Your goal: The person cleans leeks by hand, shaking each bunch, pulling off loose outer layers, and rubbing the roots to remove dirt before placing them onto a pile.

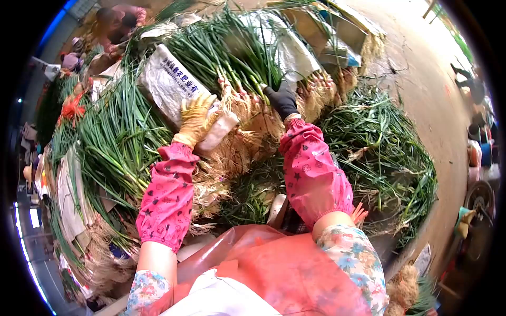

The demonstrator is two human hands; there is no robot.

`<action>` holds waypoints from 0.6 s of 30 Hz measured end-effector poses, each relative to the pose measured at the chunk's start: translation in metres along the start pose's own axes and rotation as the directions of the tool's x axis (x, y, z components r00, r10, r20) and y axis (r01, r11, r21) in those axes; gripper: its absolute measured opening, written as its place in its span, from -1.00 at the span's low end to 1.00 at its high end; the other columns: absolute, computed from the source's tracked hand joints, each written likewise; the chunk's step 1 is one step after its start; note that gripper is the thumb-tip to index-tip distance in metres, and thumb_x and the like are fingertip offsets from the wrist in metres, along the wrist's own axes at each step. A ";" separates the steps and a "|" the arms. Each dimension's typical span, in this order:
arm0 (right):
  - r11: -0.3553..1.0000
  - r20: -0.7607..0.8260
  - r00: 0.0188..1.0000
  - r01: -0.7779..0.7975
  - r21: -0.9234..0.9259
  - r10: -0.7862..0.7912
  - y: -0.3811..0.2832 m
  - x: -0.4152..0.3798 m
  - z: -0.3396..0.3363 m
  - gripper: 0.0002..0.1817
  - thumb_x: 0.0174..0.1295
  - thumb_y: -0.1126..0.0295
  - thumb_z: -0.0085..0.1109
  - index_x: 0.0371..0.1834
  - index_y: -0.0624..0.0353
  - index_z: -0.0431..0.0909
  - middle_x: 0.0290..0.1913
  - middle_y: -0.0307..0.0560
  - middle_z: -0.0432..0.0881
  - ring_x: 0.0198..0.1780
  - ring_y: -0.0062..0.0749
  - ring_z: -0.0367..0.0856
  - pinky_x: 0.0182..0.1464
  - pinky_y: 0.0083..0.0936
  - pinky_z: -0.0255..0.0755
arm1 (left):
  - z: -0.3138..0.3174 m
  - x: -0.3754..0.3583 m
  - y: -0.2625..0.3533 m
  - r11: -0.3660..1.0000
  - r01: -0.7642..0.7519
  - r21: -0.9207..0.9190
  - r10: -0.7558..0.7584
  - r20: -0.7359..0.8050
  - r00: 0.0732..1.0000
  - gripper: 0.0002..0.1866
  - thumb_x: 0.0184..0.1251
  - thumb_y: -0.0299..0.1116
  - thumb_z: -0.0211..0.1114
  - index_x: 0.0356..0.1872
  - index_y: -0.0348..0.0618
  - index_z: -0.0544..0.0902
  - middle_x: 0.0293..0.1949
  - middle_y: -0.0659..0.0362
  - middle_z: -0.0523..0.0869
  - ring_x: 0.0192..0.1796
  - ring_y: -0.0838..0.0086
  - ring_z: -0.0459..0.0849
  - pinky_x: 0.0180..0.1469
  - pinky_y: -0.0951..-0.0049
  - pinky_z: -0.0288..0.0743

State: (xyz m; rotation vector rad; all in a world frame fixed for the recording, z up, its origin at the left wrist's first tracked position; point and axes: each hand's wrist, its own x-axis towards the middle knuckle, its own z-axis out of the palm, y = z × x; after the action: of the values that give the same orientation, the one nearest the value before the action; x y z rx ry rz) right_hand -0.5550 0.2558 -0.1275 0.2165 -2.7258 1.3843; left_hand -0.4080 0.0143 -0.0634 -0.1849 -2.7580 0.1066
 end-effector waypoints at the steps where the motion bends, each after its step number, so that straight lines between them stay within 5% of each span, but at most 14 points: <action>1: 0.998 0.099 0.994 0.046 -0.049 -0.041 -0.006 0.005 0.010 -0.14 -0.15 -0.17 0.21 0.02 0.40 0.30 -0.07 0.40 0.43 -0.03 0.16 0.44 0.03 -0.23 0.30 | -0.022 0.000 -0.002 0.997 0.019 -0.075 -0.020 -0.011 1.000 -0.37 0.23 0.27 -0.13 0.14 0.07 0.42 -0.03 0.13 0.50 0.11 0.30 0.37 0.23 0.08 0.02; 3: 0.979 0.177 0.984 0.067 -0.194 -0.032 -0.042 -0.013 0.011 -0.10 -0.20 -0.14 0.23 0.06 0.41 0.26 -0.06 0.42 0.41 -0.05 0.16 0.45 0.04 -0.25 0.30 | -0.030 -0.028 -0.025 0.959 0.190 -0.211 -0.155 0.171 0.973 -0.35 0.21 0.29 -0.12 0.13 0.07 0.44 -0.24 0.14 0.53 -0.06 0.29 0.43 0.18 0.14 0.08; 5: 0.993 0.234 0.972 -0.007 -0.116 0.034 -0.062 -0.011 -0.001 -0.17 -0.24 -0.07 0.29 -0.02 0.39 0.33 -0.16 0.32 0.49 -0.14 0.05 0.52 -0.10 -0.24 0.40 | -0.039 -0.063 -0.041 0.954 0.229 -0.196 -0.181 0.232 0.956 -0.22 0.07 0.39 -0.03 0.19 0.05 0.40 -0.31 0.14 0.53 -0.15 0.30 0.44 0.15 0.25 0.12; 7: 0.818 0.719 0.672 -0.507 0.274 0.176 -0.043 0.021 0.008 -0.33 -0.26 0.06 0.34 -0.13 0.34 0.43 -0.26 0.21 0.57 -0.25 -0.08 0.57 -0.19 -0.30 0.43 | -0.045 -0.074 -0.044 0.970 0.175 -0.168 -0.133 0.239 0.962 -0.10 -0.04 0.45 0.02 0.23 -0.02 0.35 -0.30 0.09 0.53 -0.18 0.28 0.45 0.17 0.24 0.12; 8: 0.986 0.261 0.965 -0.062 0.157 0.019 -0.048 0.018 -0.003 -0.51 -0.25 0.19 0.34 -0.26 0.28 0.53 -0.40 0.09 0.62 -0.40 -0.23 0.59 -0.26 -0.40 0.46 | -0.045 -0.074 -0.042 0.954 0.223 -0.202 -0.166 0.268 0.949 0.00 -0.14 0.47 0.09 0.24 -0.09 0.31 -0.26 0.02 0.54 -0.15 0.22 0.47 0.19 0.18 0.10; 9: 0.983 0.251 0.968 -0.054 0.173 0.009 -0.044 0.023 0.004 -0.58 -0.21 0.23 0.29 -0.28 0.26 0.55 -0.42 0.08 0.63 -0.42 -0.24 0.60 -0.29 -0.42 0.47 | -0.043 -0.074 -0.034 0.952 0.242 -0.188 -0.202 0.211 0.956 0.04 -0.19 0.43 0.18 0.26 -0.13 0.25 -0.14 -0.07 0.52 -0.05 0.15 0.46 0.19 0.15 0.11; 11: 0.994 0.472 0.874 -0.093 -0.062 0.112 -0.105 0.020 -0.028 -0.64 -0.18 0.27 0.24 -0.30 0.26 0.56 -0.47 0.06 0.62 -0.42 -0.23 0.61 -0.30 -0.39 0.47 | -0.034 -0.063 -0.011 0.890 0.442 -0.115 -0.406 0.241 0.881 0.06 -0.22 0.36 0.27 0.27 -0.16 0.21 -0.01 -0.10 0.46 0.04 0.06 0.43 0.18 0.14 0.13; 12: 0.999 0.417 0.909 -0.015 0.042 -0.004 -0.110 0.023 -0.025 -0.65 -0.18 0.28 0.19 -0.30 0.27 0.56 -0.48 0.09 0.61 -0.40 -0.17 0.61 -0.28 -0.37 0.48 | -0.031 -0.061 -0.009 0.882 0.462 -0.090 -0.427 0.260 0.866 0.07 -0.22 0.34 0.30 0.29 -0.16 0.19 0.03 -0.12 0.42 0.05 0.03 0.40 0.16 0.13 0.16; 13: 0.986 0.304 0.944 0.153 -0.072 -0.125 -0.121 0.032 -0.018 -0.68 -0.18 0.29 0.16 -0.36 0.27 0.57 -0.52 0.10 0.60 -0.45 -0.17 0.61 -0.28 -0.38 0.49 | -0.036 -0.059 -0.006 0.868 0.491 -0.077 -0.446 0.314 0.838 0.04 -0.19 0.28 0.32 0.29 -0.16 0.18 0.06 -0.13 0.42 0.09 0.04 0.39 0.17 0.15 0.18; 15: 0.978 0.286 0.946 0.187 -0.093 -0.154 -0.144 0.042 -0.034 -0.69 -0.19 0.29 0.16 -0.39 0.29 0.56 -0.51 0.11 0.60 -0.47 -0.16 0.61 -0.28 -0.40 0.50 | -0.051 -0.060 -0.012 0.812 0.550 -0.195 -0.434 0.427 0.793 -0.03 -0.11 0.20 0.34 0.29 -0.16 0.21 0.13 -0.11 0.39 0.18 0.06 0.35 0.21 0.19 0.21; 18: 0.957 0.310 0.933 0.096 0.273 -0.182 -0.161 0.047 -0.050 -0.73 -0.12 0.35 0.21 -0.36 0.30 0.57 -0.58 -0.04 0.60 -0.58 -0.40 0.55 -0.42 -0.51 0.45 | -0.074 -0.071 -0.026 0.579 0.626 -0.522 -0.402 0.486 0.776 -0.32 0.10 -0.03 0.31 0.17 -0.25 0.39 0.15 -0.06 0.44 0.21 0.24 0.40 0.22 0.31 0.27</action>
State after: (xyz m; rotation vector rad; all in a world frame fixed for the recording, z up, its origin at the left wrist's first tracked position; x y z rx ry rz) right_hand -0.5756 0.1982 0.0363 0.7103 -2.7001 1.7970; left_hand -0.3177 -0.0175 -0.0175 0.5385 -2.8950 -1.1233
